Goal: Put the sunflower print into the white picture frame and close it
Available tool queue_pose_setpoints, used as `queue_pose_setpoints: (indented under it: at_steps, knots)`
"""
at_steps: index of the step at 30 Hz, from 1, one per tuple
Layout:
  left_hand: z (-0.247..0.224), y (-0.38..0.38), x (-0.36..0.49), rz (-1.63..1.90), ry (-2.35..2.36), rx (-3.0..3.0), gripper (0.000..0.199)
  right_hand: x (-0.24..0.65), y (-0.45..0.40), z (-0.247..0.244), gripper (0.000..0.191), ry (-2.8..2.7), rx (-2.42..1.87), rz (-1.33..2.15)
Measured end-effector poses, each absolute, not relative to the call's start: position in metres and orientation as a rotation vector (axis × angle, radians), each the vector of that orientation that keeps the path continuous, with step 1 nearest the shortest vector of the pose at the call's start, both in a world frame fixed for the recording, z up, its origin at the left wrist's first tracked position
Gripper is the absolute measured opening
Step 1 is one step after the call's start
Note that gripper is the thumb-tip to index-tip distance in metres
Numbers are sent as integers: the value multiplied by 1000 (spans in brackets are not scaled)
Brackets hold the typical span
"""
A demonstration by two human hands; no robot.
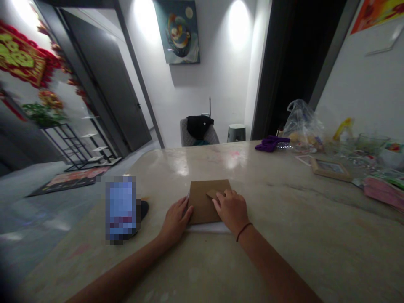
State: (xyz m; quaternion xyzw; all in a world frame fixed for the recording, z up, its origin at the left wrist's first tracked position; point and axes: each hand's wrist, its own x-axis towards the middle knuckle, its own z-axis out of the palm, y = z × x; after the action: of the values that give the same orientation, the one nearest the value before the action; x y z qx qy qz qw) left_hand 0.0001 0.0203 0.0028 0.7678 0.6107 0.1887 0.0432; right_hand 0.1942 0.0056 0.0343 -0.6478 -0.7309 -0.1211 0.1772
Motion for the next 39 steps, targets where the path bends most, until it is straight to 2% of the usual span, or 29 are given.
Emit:
queue_pose_setpoints:
  at_steps: [7,18,27,33,39]
  knots:
    - [-5,21,-1,596,1902,2344,47,175,-10,50,23,-2086,-1939,-308]
    - [-6,23,-4,723,1816,2222,50,162,-11,38,22,-2137,-1868,-296]
    - [-1,22,-2,611,1859,2228,46,157,-13,39,21,-2175,-1879,-278]
    - [0,23,0,658,1846,2301,42,156,-11,34,21,-2174,-1887,-250]
    - [-1,22,0,613,1940,2300,40,169,-8,37,23,-2166,-1718,-149]
